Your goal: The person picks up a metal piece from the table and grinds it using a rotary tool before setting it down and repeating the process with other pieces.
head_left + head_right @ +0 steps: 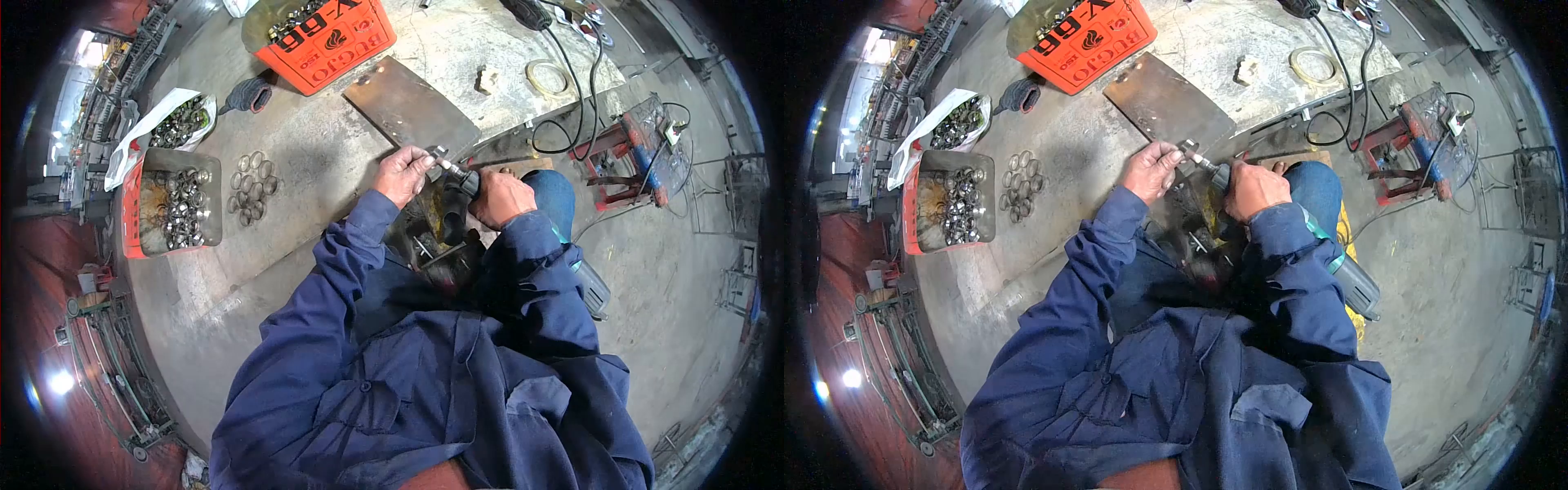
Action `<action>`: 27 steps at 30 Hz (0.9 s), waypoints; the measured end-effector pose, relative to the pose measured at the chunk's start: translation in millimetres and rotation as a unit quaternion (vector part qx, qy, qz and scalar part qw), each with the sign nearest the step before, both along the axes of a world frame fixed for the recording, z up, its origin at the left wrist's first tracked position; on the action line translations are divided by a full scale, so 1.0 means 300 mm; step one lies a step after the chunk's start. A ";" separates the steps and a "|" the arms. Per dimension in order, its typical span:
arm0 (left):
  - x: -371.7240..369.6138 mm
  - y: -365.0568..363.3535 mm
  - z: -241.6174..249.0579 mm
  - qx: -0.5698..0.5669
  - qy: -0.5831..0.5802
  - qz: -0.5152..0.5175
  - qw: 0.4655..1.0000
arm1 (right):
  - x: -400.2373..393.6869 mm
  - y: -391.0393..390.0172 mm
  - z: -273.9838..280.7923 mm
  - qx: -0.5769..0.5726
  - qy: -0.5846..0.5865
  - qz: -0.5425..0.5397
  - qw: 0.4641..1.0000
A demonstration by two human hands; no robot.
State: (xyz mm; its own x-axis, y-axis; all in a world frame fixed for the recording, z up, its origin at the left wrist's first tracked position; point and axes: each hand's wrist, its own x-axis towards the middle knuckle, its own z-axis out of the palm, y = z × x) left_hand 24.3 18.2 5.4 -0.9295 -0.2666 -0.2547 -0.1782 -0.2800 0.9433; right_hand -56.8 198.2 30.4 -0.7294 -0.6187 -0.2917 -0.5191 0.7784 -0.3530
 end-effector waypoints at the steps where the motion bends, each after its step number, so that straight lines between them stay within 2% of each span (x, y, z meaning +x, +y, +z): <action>1: 0.006 -0.002 0.004 -0.009 -0.013 0.000 1.000 | -0.004 -0.002 0.003 0.002 0.000 -0.001 1.000; 6: 0.015 0.019 -0.020 -0.014 -0.012 0.018 1.000 | 0.012 0.001 -0.001 -0.007 0.007 0.013 1.000; 8: 0.019 0.017 -0.011 -0.062 -0.006 0.017 0.998 | -0.006 0.000 0.001 0.002 0.006 0.008 1.000; 13: 0.014 0.023 -0.033 -0.058 0.003 0.025 0.998 | 0.012 0.006 -0.001 -0.001 0.002 -0.001 1.000; 16: 0.014 0.018 -0.027 -0.054 -0.008 0.028 0.998 | 0.006 0.003 -0.007 -0.028 0.048 0.014 0.998; 18: 0.013 0.020 -0.024 -0.052 -0.018 0.029 0.998 | -0.012 -0.006 0.018 0.017 -0.036 -0.021 0.999; 22: 0.011 0.021 -0.023 -0.052 -0.027 0.030 0.998 | -0.002 0.006 -0.005 -0.008 -0.038 -0.011 0.999; 25: 0.014 0.014 -0.035 -0.043 -0.024 0.028 0.998 | -0.003 0.005 0.004 -0.014 0.005 0.014 1.000; 27: 0.008 0.014 -0.042 -0.044 -0.015 0.022 0.999 | -0.014 0.003 0.013 0.013 -0.021 -0.004 1.000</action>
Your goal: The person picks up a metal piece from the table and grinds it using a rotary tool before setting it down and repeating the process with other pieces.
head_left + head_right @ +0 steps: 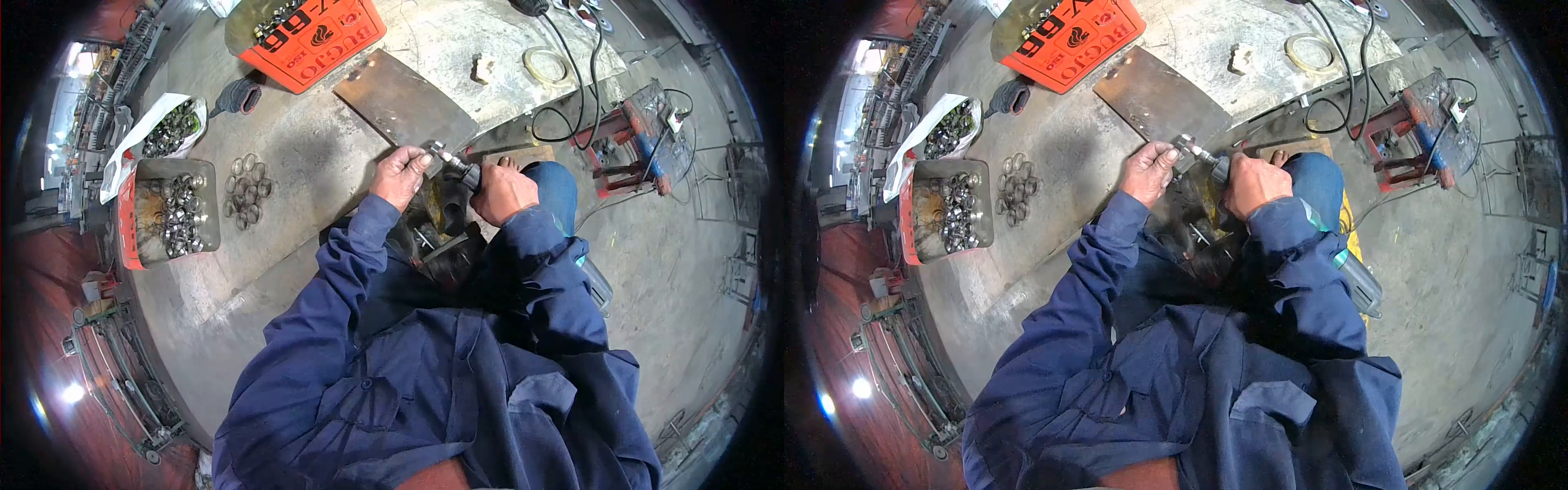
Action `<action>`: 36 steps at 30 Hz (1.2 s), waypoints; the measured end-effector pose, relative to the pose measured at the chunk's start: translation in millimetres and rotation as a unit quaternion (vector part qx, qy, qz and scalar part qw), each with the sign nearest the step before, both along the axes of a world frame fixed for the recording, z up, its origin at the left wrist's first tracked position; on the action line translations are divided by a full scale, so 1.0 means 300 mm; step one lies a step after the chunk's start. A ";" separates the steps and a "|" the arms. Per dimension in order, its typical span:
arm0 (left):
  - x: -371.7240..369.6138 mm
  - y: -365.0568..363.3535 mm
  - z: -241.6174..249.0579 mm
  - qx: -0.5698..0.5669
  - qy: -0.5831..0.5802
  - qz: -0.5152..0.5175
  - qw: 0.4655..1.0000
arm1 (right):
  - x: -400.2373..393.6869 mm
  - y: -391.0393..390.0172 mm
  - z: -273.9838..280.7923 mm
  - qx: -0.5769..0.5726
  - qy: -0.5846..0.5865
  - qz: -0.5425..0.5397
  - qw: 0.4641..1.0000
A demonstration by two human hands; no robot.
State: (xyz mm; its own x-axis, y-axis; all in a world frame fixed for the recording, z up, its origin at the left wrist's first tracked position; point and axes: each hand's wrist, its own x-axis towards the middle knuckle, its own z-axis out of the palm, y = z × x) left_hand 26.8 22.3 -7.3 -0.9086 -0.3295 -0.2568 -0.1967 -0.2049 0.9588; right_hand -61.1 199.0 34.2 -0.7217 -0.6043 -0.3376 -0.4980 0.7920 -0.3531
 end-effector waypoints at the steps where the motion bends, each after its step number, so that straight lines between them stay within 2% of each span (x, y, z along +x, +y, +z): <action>1: -0.003 0.002 0.000 0.000 -0.004 0.003 1.000 | 0.002 -0.001 0.006 0.001 -0.002 -0.001 1.000; 13: -0.008 0.012 -0.006 0.016 -0.009 0.034 0.999 | -0.002 0.002 -0.006 -0.009 -0.016 0.003 1.000; 16: -0.006 0.015 -0.003 0.014 -0.003 0.036 0.999 | 0.008 0.007 0.002 -0.020 0.025 0.026 0.999; 19: -0.007 0.013 -0.009 -0.002 -0.002 0.039 0.999 | 0.005 0.008 0.006 -0.048 0.016 0.024 0.998; 22: -0.004 0.011 -0.015 -0.001 0.003 0.043 0.999 | -0.014 0.002 0.020 -0.015 -0.041 -0.003 0.999; 25: -0.014 0.013 -0.022 0.009 0.005 0.047 0.999 | -0.009 0.008 0.002 0.002 -0.023 -0.008 1.000; 26: -0.014 0.012 -0.024 0.008 0.001 0.050 0.999 | 0.006 0.012 0.003 -0.011 0.032 0.004 0.999; 27: -0.015 0.020 -0.037 -0.019 0.011 0.047 0.999 | 0.020 0.009 0.004 -0.028 0.089 0.019 0.995; 29: -0.027 0.026 -0.040 -0.046 0.029 0.031 0.998 | 0.008 0.027 -0.006 -0.040 0.026 0.032 0.998; 30: -0.020 0.026 -0.029 -0.052 0.035 0.024 0.998 | -0.006 0.006 0.029 0.024 -0.018 0.026 0.999; 31: -0.023 0.013 -0.044 -0.115 0.058 0.017 0.992 | 0.000 0.005 -0.012 -0.011 0.025 0.001 1.000; 32: -0.024 0.021 -0.036 -0.091 0.067 0.044 0.993 | -0.020 0.015 -0.060 -0.049 0.042 0.022 0.998; 33: -0.022 0.015 -0.032 -0.021 0.047 0.044 0.998 | -0.028 -0.005 -0.036 -0.018 0.012 0.008 1.000; 34: -0.038 0.020 -0.096 -0.108 0.086 0.070 0.988 | -0.015 0.021 -0.116 -0.089 0.133 0.032 0.987; 35: -0.030 0.004 -0.074 -0.140 0.083 0.064 0.985 | -0.018 0.008 -0.068 -0.054 0.067 0.030 0.996; 36: -0.028 0.014 -0.051 -0.161 0.077 0.047 0.983 | 0.002 -0.007 -0.024 -0.035 0.069 0.038 0.996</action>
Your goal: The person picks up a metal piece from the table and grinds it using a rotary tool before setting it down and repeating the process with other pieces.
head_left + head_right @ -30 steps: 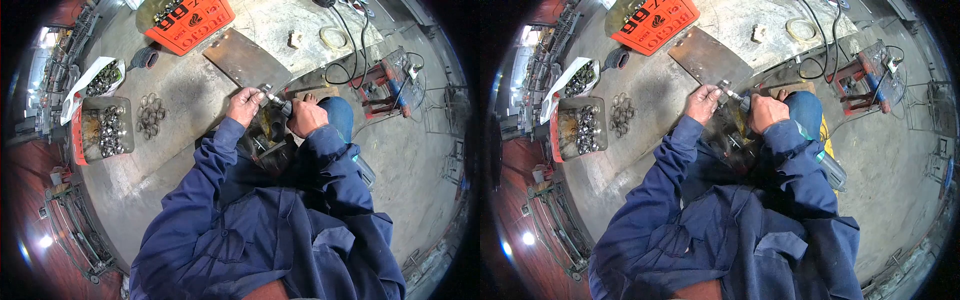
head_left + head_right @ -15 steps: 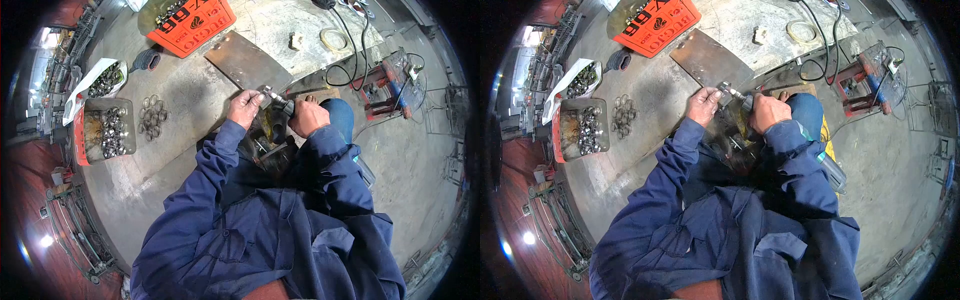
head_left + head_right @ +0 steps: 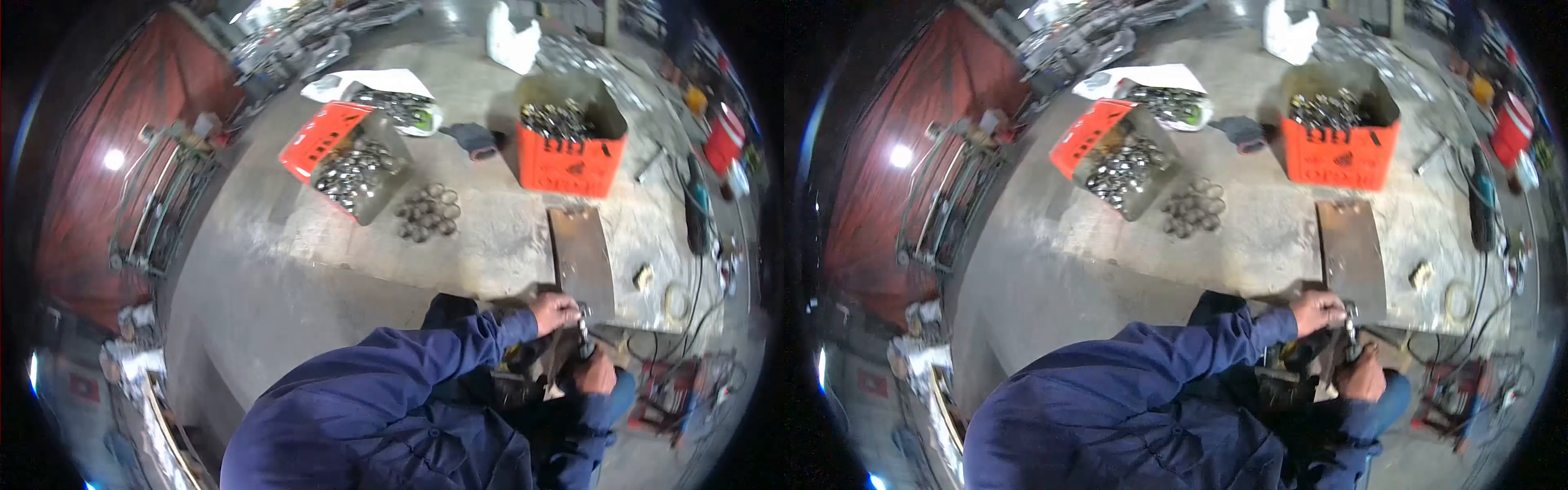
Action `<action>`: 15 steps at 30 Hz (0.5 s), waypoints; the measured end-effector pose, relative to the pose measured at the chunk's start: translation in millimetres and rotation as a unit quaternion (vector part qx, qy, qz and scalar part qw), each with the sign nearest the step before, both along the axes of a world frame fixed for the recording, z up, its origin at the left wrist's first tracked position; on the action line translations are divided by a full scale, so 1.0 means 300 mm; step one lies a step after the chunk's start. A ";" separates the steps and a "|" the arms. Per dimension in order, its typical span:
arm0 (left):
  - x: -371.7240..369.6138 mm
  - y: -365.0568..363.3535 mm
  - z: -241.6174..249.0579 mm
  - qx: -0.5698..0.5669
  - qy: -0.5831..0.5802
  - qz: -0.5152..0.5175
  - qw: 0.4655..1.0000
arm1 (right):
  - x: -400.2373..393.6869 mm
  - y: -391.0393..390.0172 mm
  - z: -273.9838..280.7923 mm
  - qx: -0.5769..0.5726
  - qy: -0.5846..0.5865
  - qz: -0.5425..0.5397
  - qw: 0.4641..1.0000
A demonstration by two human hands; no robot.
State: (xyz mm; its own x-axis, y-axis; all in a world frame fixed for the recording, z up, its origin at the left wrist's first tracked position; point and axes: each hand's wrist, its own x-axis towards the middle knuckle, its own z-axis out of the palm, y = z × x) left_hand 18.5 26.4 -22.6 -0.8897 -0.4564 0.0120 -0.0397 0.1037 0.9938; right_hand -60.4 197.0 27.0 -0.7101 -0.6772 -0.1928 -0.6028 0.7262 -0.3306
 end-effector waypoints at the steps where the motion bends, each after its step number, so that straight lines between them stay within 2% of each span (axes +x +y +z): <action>1: 0.001 0.003 -0.004 -0.001 -0.001 0.009 1.000 | 0.000 -0.003 -0.008 0.029 -0.013 -0.009 0.999; 5: 0.000 0.011 -0.002 0.009 -0.026 0.009 1.000 | 0.005 -0.003 0.023 0.029 0.009 0.002 1.000; 7: 0.005 0.011 0.014 -0.010 -0.020 0.018 1.000 | 0.018 -0.026 0.094 0.034 -0.033 -0.041 0.998; 12: 0.002 0.007 -0.005 -0.001 0.001 0.026 1.000 | 0.021 -0.015 0.056 0.005 -0.018 -0.024 1.000; 14: -0.001 0.002 -0.002 -0.017 -0.036 0.020 0.999 | 0.009 -0.011 0.079 0.012 -0.047 0.002 0.999; 15: -0.004 0.000 0.001 -0.016 -0.051 0.013 0.998 | -0.018 -0.001 0.014 0.038 -0.012 -0.004 0.999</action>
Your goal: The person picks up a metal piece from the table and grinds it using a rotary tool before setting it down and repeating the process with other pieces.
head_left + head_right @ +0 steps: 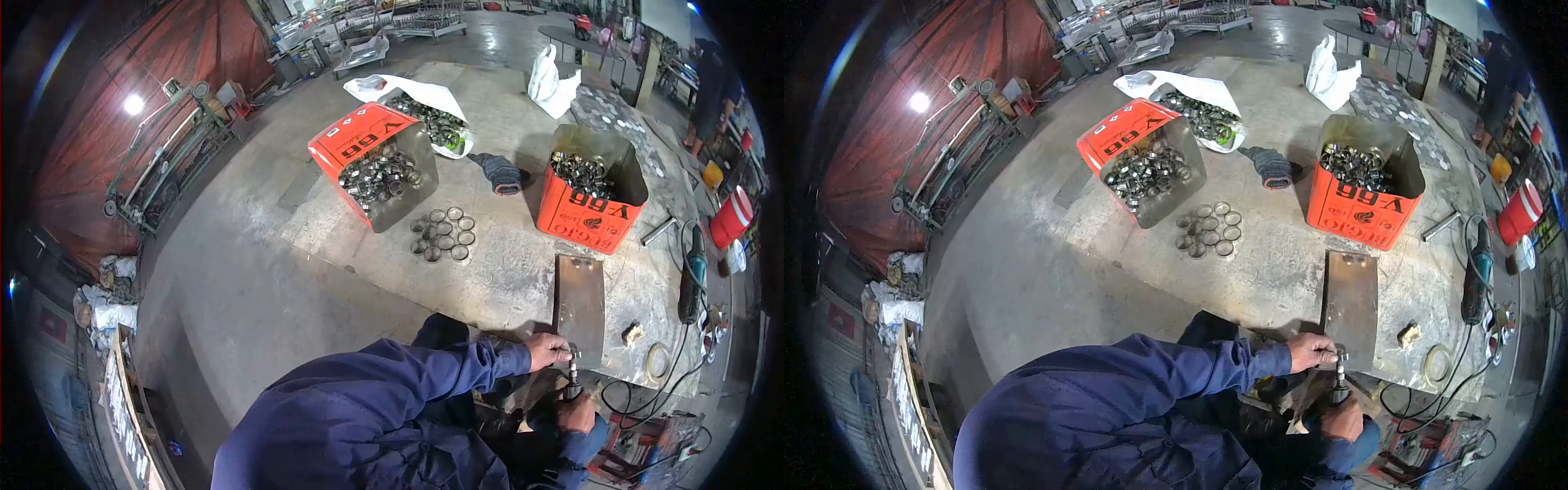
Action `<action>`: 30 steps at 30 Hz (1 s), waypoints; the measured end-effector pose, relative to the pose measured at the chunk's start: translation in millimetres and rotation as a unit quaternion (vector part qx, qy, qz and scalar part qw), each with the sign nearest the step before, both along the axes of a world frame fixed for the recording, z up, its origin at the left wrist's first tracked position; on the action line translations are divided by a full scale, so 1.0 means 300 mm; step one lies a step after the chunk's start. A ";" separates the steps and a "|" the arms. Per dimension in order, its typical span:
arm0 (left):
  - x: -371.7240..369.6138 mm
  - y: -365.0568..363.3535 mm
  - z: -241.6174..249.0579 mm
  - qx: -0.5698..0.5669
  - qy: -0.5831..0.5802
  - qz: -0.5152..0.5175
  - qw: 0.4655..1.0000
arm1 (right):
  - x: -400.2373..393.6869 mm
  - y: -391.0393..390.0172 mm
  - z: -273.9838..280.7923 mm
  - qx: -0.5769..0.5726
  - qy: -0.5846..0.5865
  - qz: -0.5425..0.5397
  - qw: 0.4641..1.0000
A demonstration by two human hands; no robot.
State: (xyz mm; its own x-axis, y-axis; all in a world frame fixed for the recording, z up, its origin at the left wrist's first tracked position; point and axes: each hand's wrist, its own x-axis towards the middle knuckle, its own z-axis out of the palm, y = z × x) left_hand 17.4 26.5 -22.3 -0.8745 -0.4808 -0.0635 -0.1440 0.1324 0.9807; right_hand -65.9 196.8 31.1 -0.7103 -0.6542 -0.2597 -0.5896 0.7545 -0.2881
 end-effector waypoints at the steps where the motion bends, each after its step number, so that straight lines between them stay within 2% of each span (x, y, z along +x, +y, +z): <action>1: 0.001 -0.001 0.009 0.001 0.003 0.003 1.000 | -0.008 0.004 -0.006 0.001 0.003 0.003 1.000; 5: -0.002 -0.014 -0.014 -0.044 0.061 -0.005 0.997 | -0.009 0.022 -0.055 -0.029 0.023 0.046 0.998; 7: -0.003 -0.008 -0.018 0.005 0.091 0.007 0.996 | -0.002 0.009 -0.027 -0.081 -0.005 0.039 0.996; 8: 0.003 0.001 0.003 0.109 0.051 -0.016 0.993 | 0.000 -0.011 0.023 -0.007 -0.041 -0.010 0.999; 9: 0.001 -0.001 -0.015 0.109 0.019 -0.021 0.994 | 0.001 0.017 -0.049 -0.098 0.026 -0.018 0.995; 10: -0.011 -0.007 -0.087 0.061 0.041 -0.004 0.997 | -0.008 -0.005 0.013 -0.052 -0.017 -0.034 0.998; 11: 0.001 -0.009 0.000 0.005 0.017 0.012 1.000 | -0.010 -0.018 0.046 -0.067 -0.054 -0.045 0.995; 13: 0.014 -0.004 0.031 0.039 0.028 0.002 0.999 | 0.010 -0.021 0.071 0.018 -0.059 -0.022 0.998; 16: 0.018 -0.012 0.007 0.153 0.022 -0.011 0.988 | 0.015 -0.008 0.040 -0.006 -0.050 -0.014 0.999; 17: 0.019 -0.012 0.004 0.154 0.019 -0.022 0.988 | 0.009 -0.005 0.037 -0.006 -0.051 -0.025 0.998; 19: 0.024 -0.001 0.041 0.204 -0.001 0.015 0.979 | -0.004 -0.005 0.034 -0.016 -0.044 -0.035 0.998; 20: 0.021 0.011 0.060 0.180 -0.009 0.034 0.983 | 0.000 0.002 0.023 -0.015 -0.046 -0.040 0.998; 23: 0.021 -0.009 0.046 0.203 -0.018 0.012 0.979 | 0.013 0.009 -0.013 -0.024 -0.029 -0.003 0.999; 27: 0.019 -0.008 0.045 0.204 -0.015 0.017 0.979 | -0.005 -0.011 0.063 -0.010 -0.086 -0.050 0.995; 30: 0.025 -0.006 0.080 0.225 -0.023 0.003 0.974 | 0.000 -0.006 0.038 0.007 -0.082 -0.028 0.996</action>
